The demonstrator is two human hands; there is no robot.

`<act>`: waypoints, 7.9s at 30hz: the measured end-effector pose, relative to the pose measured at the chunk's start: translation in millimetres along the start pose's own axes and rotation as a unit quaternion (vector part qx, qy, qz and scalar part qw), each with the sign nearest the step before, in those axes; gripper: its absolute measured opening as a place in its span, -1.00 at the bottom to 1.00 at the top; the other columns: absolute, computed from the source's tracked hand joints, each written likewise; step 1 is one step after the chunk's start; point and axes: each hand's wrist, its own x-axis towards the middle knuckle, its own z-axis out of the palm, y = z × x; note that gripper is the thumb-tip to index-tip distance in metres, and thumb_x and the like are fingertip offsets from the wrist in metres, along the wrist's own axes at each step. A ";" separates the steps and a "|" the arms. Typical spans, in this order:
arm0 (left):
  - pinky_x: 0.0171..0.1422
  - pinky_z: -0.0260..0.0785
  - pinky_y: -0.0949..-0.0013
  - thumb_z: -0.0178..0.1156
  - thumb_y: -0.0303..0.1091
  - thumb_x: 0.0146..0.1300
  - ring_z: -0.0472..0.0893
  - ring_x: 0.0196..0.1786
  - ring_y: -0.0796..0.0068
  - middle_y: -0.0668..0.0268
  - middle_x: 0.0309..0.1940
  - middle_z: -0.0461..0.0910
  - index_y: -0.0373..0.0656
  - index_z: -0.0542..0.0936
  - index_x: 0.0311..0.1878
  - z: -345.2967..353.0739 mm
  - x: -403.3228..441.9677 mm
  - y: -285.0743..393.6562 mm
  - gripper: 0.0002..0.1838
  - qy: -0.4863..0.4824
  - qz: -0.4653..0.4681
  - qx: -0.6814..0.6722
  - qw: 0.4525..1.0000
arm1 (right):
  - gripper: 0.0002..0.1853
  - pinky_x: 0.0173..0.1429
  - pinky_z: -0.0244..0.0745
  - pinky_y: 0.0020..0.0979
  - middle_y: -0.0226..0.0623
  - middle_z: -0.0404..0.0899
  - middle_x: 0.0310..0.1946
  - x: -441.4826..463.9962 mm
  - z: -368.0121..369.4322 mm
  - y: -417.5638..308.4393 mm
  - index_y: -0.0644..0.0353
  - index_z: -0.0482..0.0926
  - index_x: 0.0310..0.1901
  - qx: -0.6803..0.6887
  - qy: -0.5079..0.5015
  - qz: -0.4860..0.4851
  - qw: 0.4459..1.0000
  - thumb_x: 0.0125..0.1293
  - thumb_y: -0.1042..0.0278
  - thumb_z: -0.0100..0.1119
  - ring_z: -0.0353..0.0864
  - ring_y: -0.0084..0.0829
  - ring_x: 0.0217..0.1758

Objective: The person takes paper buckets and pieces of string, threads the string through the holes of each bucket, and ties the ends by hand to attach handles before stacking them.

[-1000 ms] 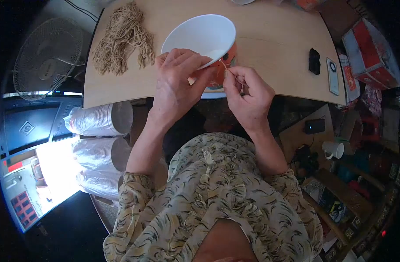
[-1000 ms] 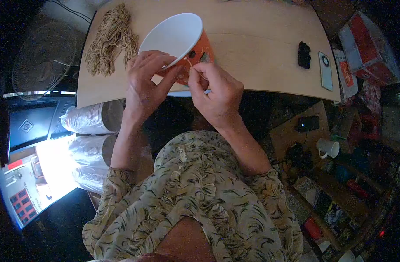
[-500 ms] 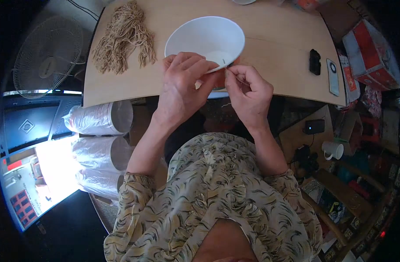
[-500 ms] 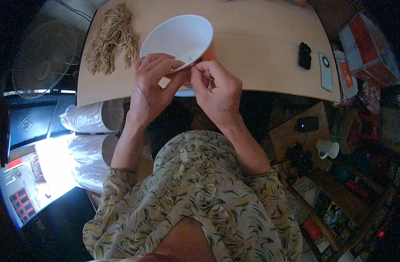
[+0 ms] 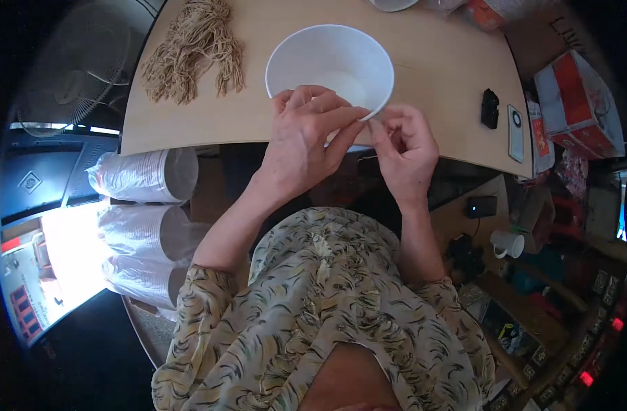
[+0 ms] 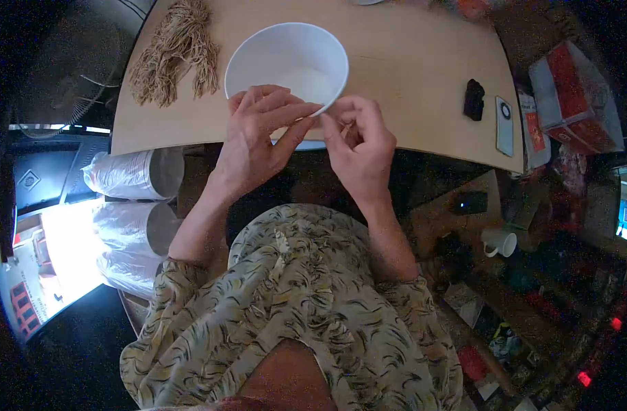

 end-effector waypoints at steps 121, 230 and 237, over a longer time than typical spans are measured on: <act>-0.23 0.60 0.37 0.41 -0.58 0.17 0.72 -0.29 0.37 0.22 -0.28 0.70 -0.25 0.68 -0.20 0.1 23.0 6.2 -0.86 0.025 0.053 -0.195 0.979 | -0.84 -0.61 -0.04 -0.64 -0.59 0.33 -0.59 29.9 -26.3 -33.3 0.17 0.54 -0.33 0.270 -0.122 0.221 0.929 0.38 0.39 0.31 0.11 -0.78 -0.67; 0.03 0.64 0.47 0.30 -0.58 0.33 0.73 -0.17 0.55 0.28 -0.29 0.72 -0.33 0.64 -0.11 -10.5 27.0 -9.5 -0.89 -0.135 -0.190 -0.534 0.813 | -0.84 -0.42 0.26 -0.66 -0.45 0.56 -0.45 20.3 -26.8 -28.6 0.25 0.57 -0.10 0.228 -0.164 0.158 0.947 0.42 0.35 0.26 0.44 -0.71 -0.45; 0.04 0.64 0.47 0.31 -0.56 0.34 0.74 -0.16 0.54 0.26 -0.27 0.73 -0.33 0.63 -0.11 -9.8 27.3 -11.2 -0.89 -0.127 -0.191 -0.543 0.808 | -0.80 -0.50 0.08 -0.67 -0.45 0.52 -0.46 20.5 -29.6 -24.9 0.26 0.57 -0.06 0.331 -0.132 0.195 0.914 0.41 0.34 0.26 0.35 -0.74 -0.51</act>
